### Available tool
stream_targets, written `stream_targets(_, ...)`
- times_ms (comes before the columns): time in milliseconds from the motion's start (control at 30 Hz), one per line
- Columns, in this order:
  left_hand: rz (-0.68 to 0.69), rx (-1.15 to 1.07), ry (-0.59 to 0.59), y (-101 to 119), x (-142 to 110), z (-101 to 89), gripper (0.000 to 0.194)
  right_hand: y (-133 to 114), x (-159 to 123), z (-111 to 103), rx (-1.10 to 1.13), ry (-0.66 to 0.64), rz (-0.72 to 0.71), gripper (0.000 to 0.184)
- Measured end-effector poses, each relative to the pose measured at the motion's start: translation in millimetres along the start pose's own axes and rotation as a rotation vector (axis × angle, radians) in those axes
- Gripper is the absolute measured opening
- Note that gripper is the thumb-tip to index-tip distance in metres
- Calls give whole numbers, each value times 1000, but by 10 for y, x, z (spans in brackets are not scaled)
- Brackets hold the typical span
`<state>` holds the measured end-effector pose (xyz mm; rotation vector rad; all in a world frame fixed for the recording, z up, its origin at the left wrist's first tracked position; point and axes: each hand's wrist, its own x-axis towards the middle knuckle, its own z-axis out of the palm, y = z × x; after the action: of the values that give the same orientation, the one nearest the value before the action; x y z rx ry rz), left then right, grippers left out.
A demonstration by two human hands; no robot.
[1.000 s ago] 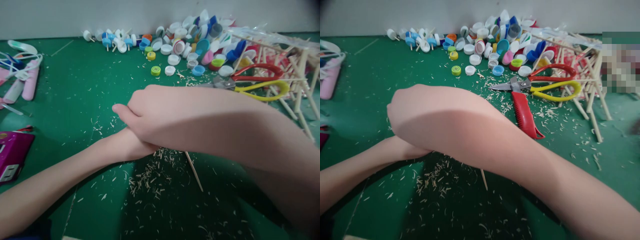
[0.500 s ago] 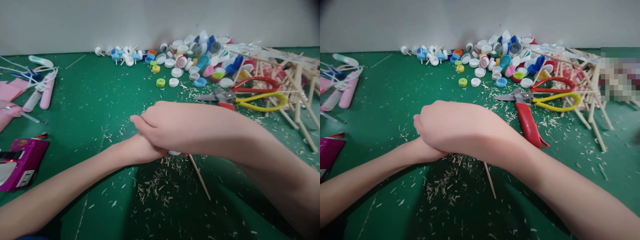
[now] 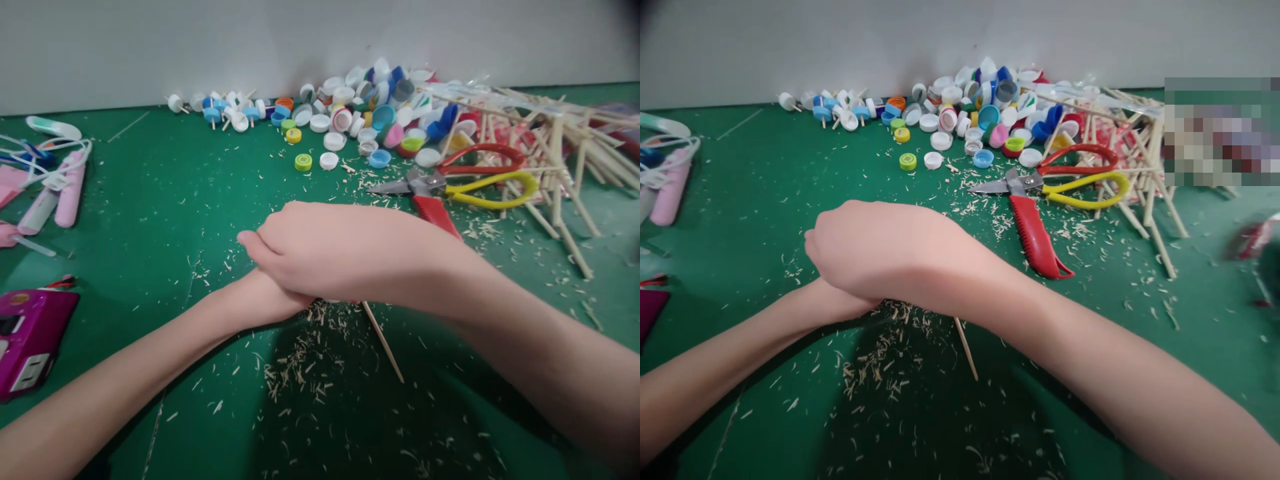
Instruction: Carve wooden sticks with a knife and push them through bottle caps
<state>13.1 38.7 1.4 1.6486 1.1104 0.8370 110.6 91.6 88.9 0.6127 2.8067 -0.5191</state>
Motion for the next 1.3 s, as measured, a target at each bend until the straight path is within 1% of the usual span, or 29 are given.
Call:
stream_targets(100, 9, -63, -107, -28, 8, 9, 32, 76, -4, 12, 33, -69, -97, 34)
stream_targets(133, 13, -65, -117, -40, 8, 9, 34, 93, -2, 14, 38, -63, -110, 32)
stream_targets(200, 39, -28, -103, -52, -2, -2, 34, 101, 6, 10, 64, -53, -101, 33)
stream_targets(300, 108, 125, -43, -6, -38, -32, 30, 83, -7, -7, 160, -29, -43, 41)
stream_targets(367, 115, 253, -9, 62, -64, -41, 29, 95, -59, -4, 252, -12, 6, 45)
stream_targets(400, 104, 307, -4, 97, -73, -37, 29, 118, -102, 8, 286, 8, 16, 45)
stream_targets(467, 81, 395, -50, 146, -81, -12, 28, 198, -216, 55, 313, 104, -25, 43)
stream_targets(533, 136, 503, -117, 150, -77, 24, 31, 306, -345, 125, 267, 191, -48, 42)
stream_targets(600, 256, 642, -137, 118, -64, 54, 37, 410, -462, 210, 109, 249, -42, 34)
stream_targets(667, 327, 769, -108, 83, -51, 64, 35, 491, -549, 303, -74, 246, 7, 27)
stream_targets(733, 302, 820, -82, 75, -40, 52, 32, 549, -610, 404, -163, 219, 80, 25)
stream_targets(800, 235, 784, -77, 95, -34, 31, 31, 591, -656, 512, -141, 230, 141, 28)
stream_targets(833, 209, 747, -75, 110, -34, 21, 31, 605, -677, 567, -119, 258, 151, 31)
stream_targets(900, 176, 676, -62, 136, -38, 8, 28, 613, -717, 671, -104, 336, 99, 33)
stream_targets(1000, 178, 590, -28, 155, -57, 1, 20, 567, -768, 784, -108, 494, 1, 29)
stream_targets(1100, 147, 529, 7, 193, -83, -10, 16, 490, -814, 827, -1, 607, 9, 27)
stream_targets(1133, 126, 519, 11, 219, -93, -13, 16, 474, -832, 832, 43, 615, 9, 26)
stream_targets(1200, 88, 506, 8, 282, -119, -2, 14, 471, -873, 844, 105, 589, -20, 23)
stream_targets(1300, 5, 469, 11, 363, -185, 81, 13, 529, -941, 886, 100, 506, -141, 24)
